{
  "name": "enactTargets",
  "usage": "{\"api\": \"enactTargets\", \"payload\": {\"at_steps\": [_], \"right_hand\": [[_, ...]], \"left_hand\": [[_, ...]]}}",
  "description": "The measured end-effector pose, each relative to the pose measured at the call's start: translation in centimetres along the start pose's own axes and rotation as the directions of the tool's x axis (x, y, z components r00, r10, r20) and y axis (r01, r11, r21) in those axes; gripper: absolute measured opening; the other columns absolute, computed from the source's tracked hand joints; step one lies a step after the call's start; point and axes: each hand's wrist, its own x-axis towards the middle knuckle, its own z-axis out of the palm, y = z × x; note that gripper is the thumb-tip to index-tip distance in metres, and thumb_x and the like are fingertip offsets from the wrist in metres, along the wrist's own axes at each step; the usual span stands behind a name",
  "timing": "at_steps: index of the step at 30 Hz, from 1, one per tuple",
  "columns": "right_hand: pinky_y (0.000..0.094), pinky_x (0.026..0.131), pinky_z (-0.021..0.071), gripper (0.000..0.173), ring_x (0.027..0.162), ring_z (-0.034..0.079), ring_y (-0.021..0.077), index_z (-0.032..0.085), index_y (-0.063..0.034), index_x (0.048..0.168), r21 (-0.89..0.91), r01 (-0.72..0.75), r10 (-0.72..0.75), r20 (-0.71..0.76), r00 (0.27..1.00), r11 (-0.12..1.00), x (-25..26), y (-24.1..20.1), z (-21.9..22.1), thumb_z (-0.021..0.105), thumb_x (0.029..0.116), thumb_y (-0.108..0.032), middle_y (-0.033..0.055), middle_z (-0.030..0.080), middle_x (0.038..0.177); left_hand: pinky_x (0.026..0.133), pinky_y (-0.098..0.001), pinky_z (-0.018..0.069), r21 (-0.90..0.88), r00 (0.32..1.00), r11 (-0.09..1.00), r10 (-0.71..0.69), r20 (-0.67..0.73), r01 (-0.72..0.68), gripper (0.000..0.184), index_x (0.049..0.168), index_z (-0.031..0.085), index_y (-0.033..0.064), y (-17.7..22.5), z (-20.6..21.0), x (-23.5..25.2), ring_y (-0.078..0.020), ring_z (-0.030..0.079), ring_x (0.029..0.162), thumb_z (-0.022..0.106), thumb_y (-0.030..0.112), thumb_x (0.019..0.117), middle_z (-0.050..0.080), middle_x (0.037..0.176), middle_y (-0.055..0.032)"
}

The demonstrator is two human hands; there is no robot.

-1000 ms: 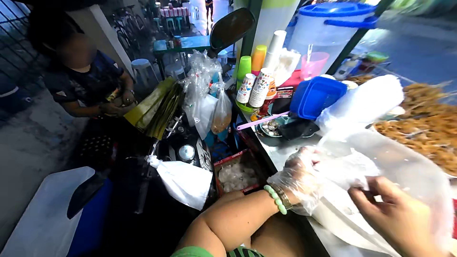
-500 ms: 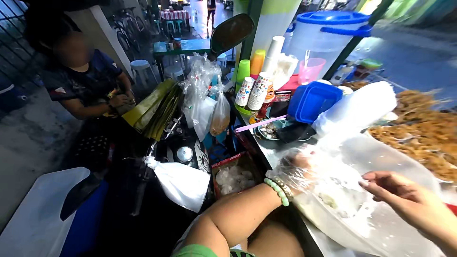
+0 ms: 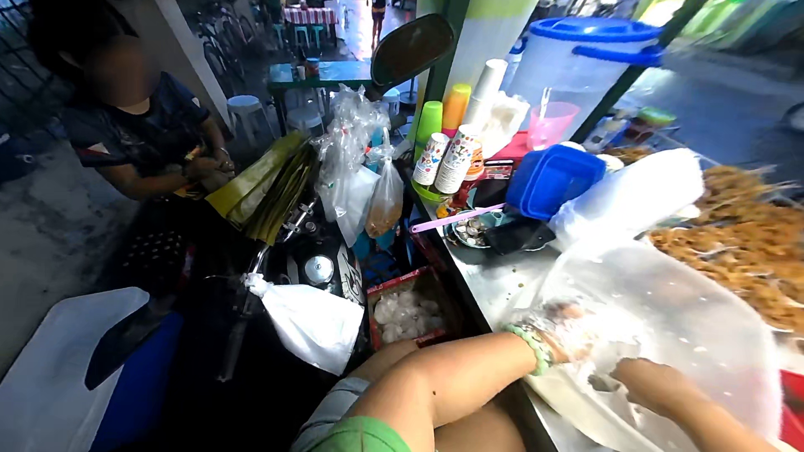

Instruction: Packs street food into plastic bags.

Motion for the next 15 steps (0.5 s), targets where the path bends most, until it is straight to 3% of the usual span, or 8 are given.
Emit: {"api": "enactTargets", "payload": {"at_steps": [2, 6, 15], "right_hand": [[0.0695, 0.096, 0.0473, 0.029, 0.122, 0.061, 0.0490, 0.074, -0.0005, 0.114, -0.012, 0.001, -0.001, 0.000, 1.000, 1.000, 0.0, 0.0, 0.0, 0.075, 0.0919, -0.018, 0.0265, 0.067, 0.126], [0.0671, 0.092, 0.0505, 0.029, 0.117, 0.065, 0.0460, 0.072, 0.0019, 0.111, -0.079, -0.025, 0.032, 0.078, 0.996, 0.997, -0.1, -0.2, -0.2, 0.076, 0.0908, -0.019, 0.0257, 0.069, 0.122], [0.0675, 0.091, 0.0508, 0.038, 0.115, 0.066, 0.0439, 0.075, -0.0012, 0.105, -0.182, 0.092, -0.067, 0.144, 0.987, 0.979, -0.2, 0.1, -0.5, 0.084, 0.0850, -0.032, 0.0232, 0.071, 0.117]], "left_hand": [[0.120, -0.0447, 0.0333, -0.010, 1.000, 1.000, -0.018, 0.008, 0.018, 0.044, 0.147, 0.049, -0.0043, 0.0, 0.6, -0.3, -0.0350, 0.045, 0.144, 0.044, 0.017, 0.1090, 0.049, 0.151, -0.0245], [0.115, -0.0417, 0.0406, -0.037, 0.982, 0.999, 0.005, -0.187, -0.012, 0.036, 0.134, 0.062, -0.0031, -1.7, 2.2, 0.9, -0.0325, 0.055, 0.133, 0.055, 0.015, 0.1036, 0.061, 0.139, -0.0217], [0.119, -0.0400, 0.0361, -0.008, 0.983, 0.997, -0.076, -0.169, 0.076, 0.040, 0.141, 0.057, -0.0027, -1.1, 1.1, 0.3, -0.0316, 0.051, 0.139, 0.050, 0.014, 0.1054, 0.057, 0.145, -0.0216]]}}
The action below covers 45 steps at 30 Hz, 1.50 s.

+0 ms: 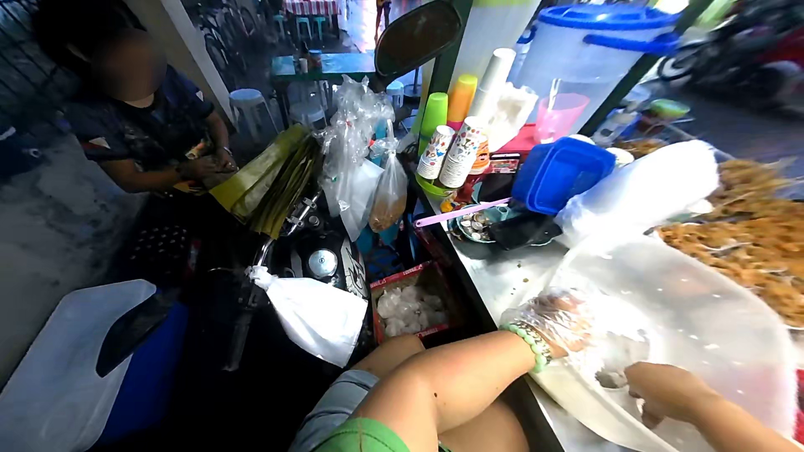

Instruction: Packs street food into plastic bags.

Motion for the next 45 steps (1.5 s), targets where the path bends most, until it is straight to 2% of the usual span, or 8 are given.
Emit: {"api": "enactTargets", "payload": {"at_steps": [4, 8, 14, 19, 23, 32, 39, 45], "right_hand": [[0.0663, 0.094, 0.0502, 0.042, 0.116, 0.065, 0.0433, 0.075, -0.0017, 0.106, 0.011, 0.073, -0.073, 0.038, 0.997, 0.997, -0.1, 0.2, 0.3, 0.081, 0.0869, -0.038, 0.0225, 0.071, 0.117], [0.0666, 0.094, 0.0493, 0.038, 0.115, 0.066, 0.0432, 0.077, -0.0023, 0.105, 0.039, 0.105, -0.107, 0.039, 0.994, 0.994, -0.1, 1.1, 0.7, 0.080, 0.0889, -0.036, 0.0223, 0.072, 0.115], [0.0693, 0.098, 0.0470, 0.047, 0.123, 0.061, 0.0468, 0.071, -0.0007, 0.119, 0.043, -0.013, 0.012, 0.029, 1.000, 0.999, 0.9, 1.1, 0.9, 0.081, 0.0880, -0.035, 0.0258, 0.067, 0.128], [0.0719, 0.101, 0.0418, 0.058, 0.125, 0.058, 0.0503, 0.069, 0.0009, 0.121, 0.038, -0.080, 0.081, -0.011, 0.997, 0.996, 0.4, 1.0, 0.7, 0.084, 0.0836, -0.042, 0.0285, 0.064, 0.130], [0.0734, 0.101, 0.0403, 0.070, 0.130, 0.054, 0.0505, 0.065, -0.0069, 0.134, 0.051, -0.100, 0.103, -0.045, 0.994, 0.994, 0.6, 1.6, 1.0, 0.084, 0.0812, -0.048, 0.0259, 0.059, 0.140], [0.0768, 0.106, 0.0312, 0.063, 0.136, 0.047, 0.0522, 0.074, -0.0178, 0.125, -0.126, -0.044, 0.048, 0.028, 0.998, 0.991, -1.1, 2.2, -0.9, 0.081, 0.0795, -0.061, 0.0248, 0.058, 0.142], [0.0763, 0.112, 0.0252, 0.047, 0.139, 0.040, 0.0566, 0.074, -0.0053, 0.120, 0.114, 0.020, -0.018, -0.019, 1.000, 0.993, -7.0, 0.4, -2.6, 0.087, 0.0831, -0.031, 0.0302, 0.056, 0.142], [0.0731, 0.109, 0.0301, 0.030, 0.135, 0.046, 0.0518, 0.073, 0.0015, 0.114, 0.082, 0.150, -0.139, -0.129, 0.982, 0.985, -6.3, -0.3, -0.1, 0.074, 0.0949, -0.021, 0.0281, 0.059, 0.137]], "left_hand": [[0.118, -0.0400, 0.0362, 0.007, 0.999, 0.999, -0.041, 0.018, 0.041, 0.040, 0.141, 0.056, -0.0042, 1.6, -2.0, -1.0, -0.0324, 0.052, 0.137, 0.050, 0.014, 0.1058, 0.057, 0.143, -0.0232], [0.117, -0.0385, 0.0369, 0.032, 0.993, 0.998, -0.052, -0.102, 0.056, 0.039, 0.138, 0.059, -0.0041, 1.3, -0.5, -0.7, -0.0319, 0.055, 0.135, 0.047, 0.016, 0.1067, 0.060, 0.140, -0.0228], [0.117, -0.0395, 0.0364, -0.050, 0.992, 0.995, -0.077, 0.097, 0.082, 0.039, 0.140, 0.056, -0.0056, 3.4, -4.9, -2.3, -0.0321, 0.052, 0.137, 0.050, 0.012, 0.1060, 0.057, 0.144, -0.0244], [0.117, -0.0409, 0.0383, -0.169, 0.997, 0.985, -0.047, -0.062, 0.036, 0.039, 0.137, 0.059, -0.0067, 0.8, -0.9, -1.1, -0.0332, 0.054, 0.135, 0.054, 0.014, 0.1040, 0.059, 0.140, -0.0252], [0.117, -0.0414, 0.0375, -0.158, 0.998, 0.987, -0.048, -0.045, 0.041, 0.039, 0.137, 0.059, -0.0054, 0.8, -0.9, -1.2, -0.0338, 0.053, 0.136, 0.053, 0.014, 0.1046, 0.059, 0.140, -0.0247], [0.118, -0.0386, 0.0357, -0.130, 0.998, 0.990, -0.065, -0.025, 0.061, 0.043, 0.141, 0.055, -0.0059, 1.1, -1.2, -1.2, -0.0325, 0.050, 0.139, 0.055, 0.015, 0.1039, 0.056, 0.145, -0.0242], [0.117, -0.0445, 0.0379, -0.030, 0.978, 0.978, -0.207, -0.003, 0.207, 0.047, 0.146, 0.051, -0.0027, 0.2, 0.2, 0.5, -0.0334, 0.051, 0.138, 0.053, 0.019, 0.1043, 0.055, 0.147, -0.0227], [0.110, -0.0520, 0.0452, 0.078, 0.988, 0.989, -0.122, -0.097, 0.129, 0.035, 0.136, 0.063, 0.0020, 0.9, -0.4, 0.3, -0.0373, 0.060, 0.127, 0.053, 0.010, 0.1030, 0.062, 0.137, -0.0215]]}}
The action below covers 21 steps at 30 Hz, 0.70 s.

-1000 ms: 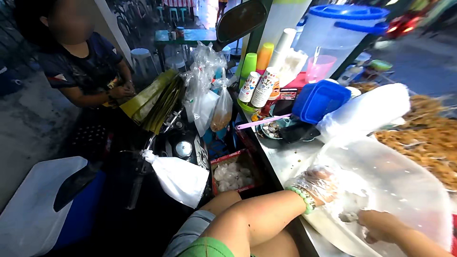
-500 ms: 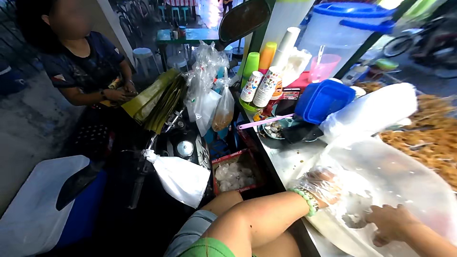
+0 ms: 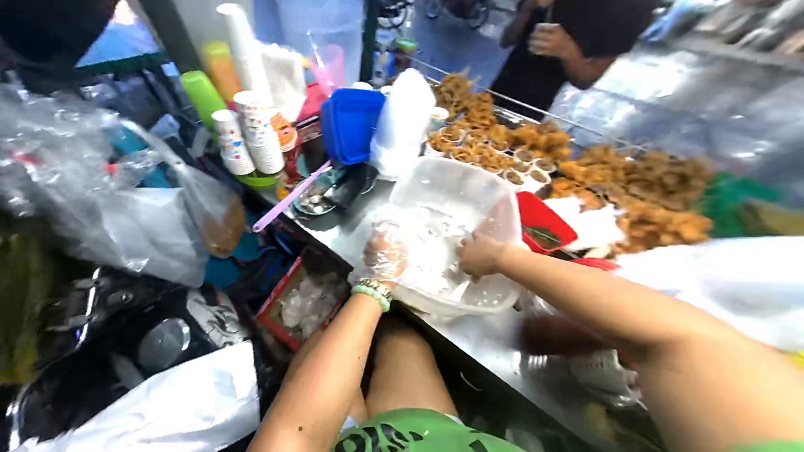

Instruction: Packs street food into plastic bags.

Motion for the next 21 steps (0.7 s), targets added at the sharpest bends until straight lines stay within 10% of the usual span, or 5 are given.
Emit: {"api": "enactTargets", "payload": {"at_steps": [7, 14, 21], "right_hand": [[0.0655, 0.101, 0.0381, 0.022, 0.123, 0.054, 0.0478, 0.072, 0.0008, 0.113, 0.114, 0.157, -0.130, -0.219, 0.967, 0.981, -1.5, 1.0, -0.7, 0.060, 0.1031, -0.014, 0.0265, 0.063, 0.124], [0.0636, 0.094, 0.0474, 0.023, 0.099, 0.069, 0.0438, 0.070, -0.0047, 0.120, 0.337, -0.073, 0.270, -0.586, 0.764, 0.939, -4.8, 0.8, -1.7, 0.058, 0.1004, -0.004, 0.0221, 0.072, 0.101], [0.0680, 0.089, 0.0467, 0.040, 0.111, 0.065, 0.0467, 0.061, -0.0138, 0.144, 0.457, -0.094, 0.235, -0.263, 0.936, 0.884, -2.3, -2.9, -1.2, 0.049, 0.1078, -0.028, 0.0244, 0.070, 0.117]], "left_hand": [[0.110, -0.0511, 0.0447, 0.020, 0.999, 0.999, -0.027, -0.039, 0.027, 0.036, 0.135, 0.065, 0.0030, -0.3, 0.4, 0.0, -0.0383, 0.060, 0.127, 0.055, 0.007, 0.1006, 0.063, 0.137, -0.0218], [0.106, -0.0526, 0.0467, 0.029, 0.993, 1.000, -0.004, -0.115, 0.007, 0.034, 0.132, 0.068, 0.0026, -0.4, 0.7, -0.2, -0.0394, 0.063, 0.122, 0.057, 0.005, 0.0989, 0.066, 0.131, -0.0229], [0.109, -0.0509, 0.0446, 0.068, 0.994, 0.997, -0.025, -0.110, 0.032, 0.034, 0.133, 0.067, 0.0030, -0.2, 0.5, -0.3, -0.0381, 0.062, 0.125, 0.055, 0.006, 0.1009, 0.065, 0.133, -0.0218]]}}
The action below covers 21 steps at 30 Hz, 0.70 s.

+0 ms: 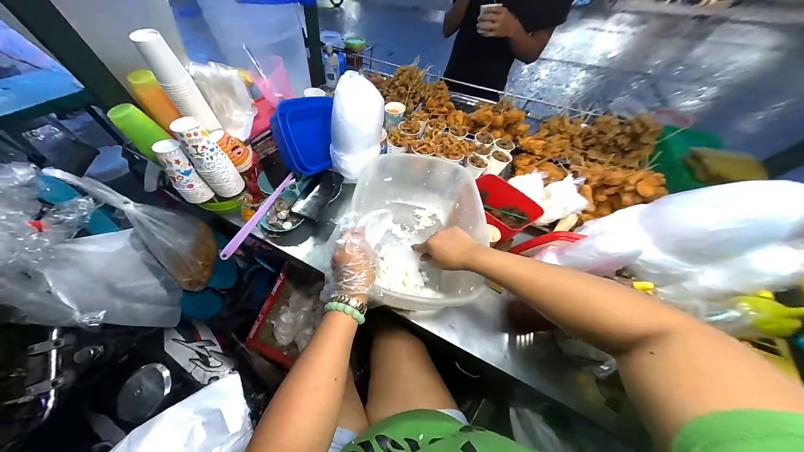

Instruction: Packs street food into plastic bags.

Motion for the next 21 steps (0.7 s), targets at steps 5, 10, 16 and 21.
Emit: {"api": "enactTargets", "payload": {"at_steps": [5, 10, 16, 21], "right_hand": [[0.0682, 0.091, 0.0461, 0.040, 0.113, 0.065, 0.0451, 0.063, -0.0157, 0.142, 0.101, 0.020, -0.023, 0.026, 0.999, 0.995, -0.9, -0.9, 0.3, 0.048, 0.1086, -0.032, 0.0226, 0.070, 0.119], [0.0684, 0.092, 0.0448, 0.042, 0.110, 0.066, 0.0430, 0.062, -0.0168, 0.144, 0.286, 0.102, -0.099, -0.027, 0.995, 0.953, -2.0, -1.9, 0.8, 0.049, 0.1088, -0.036, 0.0216, 0.072, 0.115], [0.0661, 0.092, 0.0452, 0.039, 0.108, 0.066, 0.0384, 0.068, -0.0115, 0.136, 0.461, 0.107, -0.104, -0.033, 0.994, 0.881, -1.8, -2.3, 1.7, 0.054, 0.1069, -0.033, 0.0196, 0.072, 0.113], [0.0510, 0.092, 0.0478, 0.037, 0.100, 0.065, 0.0254, 0.067, -0.0075, 0.136, 0.639, 0.079, -0.068, -0.042, 0.997, 0.765, -2.3, -1.2, 1.1, 0.061, 0.1038, -0.025, 0.0171, 0.072, 0.113]], "left_hand": [[0.109, -0.0507, 0.0451, 0.015, 1.000, 1.000, 0.010, -0.025, -0.010, 0.034, 0.132, 0.068, 0.0026, 0.0, 0.2, 0.0, -0.0380, 0.063, 0.123, 0.055, 0.006, 0.1008, 0.066, 0.131, -0.0220], [0.109, -0.0516, 0.0443, -0.001, 1.000, 1.000, -0.003, -0.012, 0.003, 0.035, 0.133, 0.067, 0.0023, 0.2, -0.1, -0.1, -0.0388, 0.061, 0.125, 0.055, 0.005, 0.1006, 0.065, 0.132, -0.0225], [0.110, -0.0526, 0.0438, -0.005, 1.000, 1.000, -0.016, 0.000, 0.016, 0.036, 0.135, 0.064, 0.0009, 0.2, -0.1, 0.0, -0.0397, 0.060, 0.126, 0.053, 0.006, 0.1015, 0.064, 0.133, -0.0237], [0.119, -0.0484, 0.0349, -0.050, 0.995, 0.997, -0.054, 0.080, 0.058, 0.041, 0.145, 0.053, -0.0013, 0.7, -1.6, 0.1, -0.0379, 0.050, 0.139, 0.045, 0.011, 0.1076, 0.054, 0.146, -0.0242]]}}
